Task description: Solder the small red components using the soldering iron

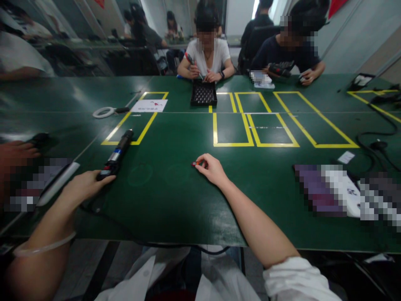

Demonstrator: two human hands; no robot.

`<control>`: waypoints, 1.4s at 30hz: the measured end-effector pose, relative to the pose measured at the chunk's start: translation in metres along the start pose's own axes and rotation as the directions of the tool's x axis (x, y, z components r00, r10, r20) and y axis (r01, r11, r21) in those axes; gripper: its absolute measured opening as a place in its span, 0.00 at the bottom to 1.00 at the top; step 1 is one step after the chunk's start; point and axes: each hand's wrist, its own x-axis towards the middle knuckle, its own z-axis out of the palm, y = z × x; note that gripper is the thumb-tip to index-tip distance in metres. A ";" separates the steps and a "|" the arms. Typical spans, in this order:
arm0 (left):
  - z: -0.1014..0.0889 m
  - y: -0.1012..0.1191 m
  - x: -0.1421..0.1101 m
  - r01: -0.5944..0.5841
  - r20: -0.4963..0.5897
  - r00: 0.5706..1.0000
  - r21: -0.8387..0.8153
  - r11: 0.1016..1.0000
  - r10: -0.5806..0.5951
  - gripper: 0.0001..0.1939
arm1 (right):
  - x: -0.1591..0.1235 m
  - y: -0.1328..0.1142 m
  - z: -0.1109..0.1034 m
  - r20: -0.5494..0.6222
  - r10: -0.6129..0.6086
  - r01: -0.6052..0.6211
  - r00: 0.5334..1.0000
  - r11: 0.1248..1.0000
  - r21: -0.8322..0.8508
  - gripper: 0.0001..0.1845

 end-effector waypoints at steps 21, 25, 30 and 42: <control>-0.019 0.219 -0.061 -0.595 -0.258 0.772 0.030 0.803 0.581 0.22 | 0.002 0.000 -0.001 -0.039 -0.063 0.063 0.997 0.998 -0.012 0.04; -0.017 0.234 -0.070 -0.635 -0.276 0.739 0.018 0.772 0.614 0.20 | 0.002 0.002 -0.003 -0.053 -0.096 0.090 0.994 0.990 -0.110 0.02; -0.014 0.236 -0.074 -0.631 -0.284 0.745 -0.002 0.776 0.604 0.20 | 0.001 0.004 -0.001 -0.011 -0.090 0.085 0.996 0.967 -0.241 0.01; -0.005 0.236 -0.074 -0.639 -0.345 0.724 -0.011 0.769 0.597 0.28 | 0.000 -0.003 -0.002 -0.016 -0.121 0.115 0.992 0.968 -0.223 0.04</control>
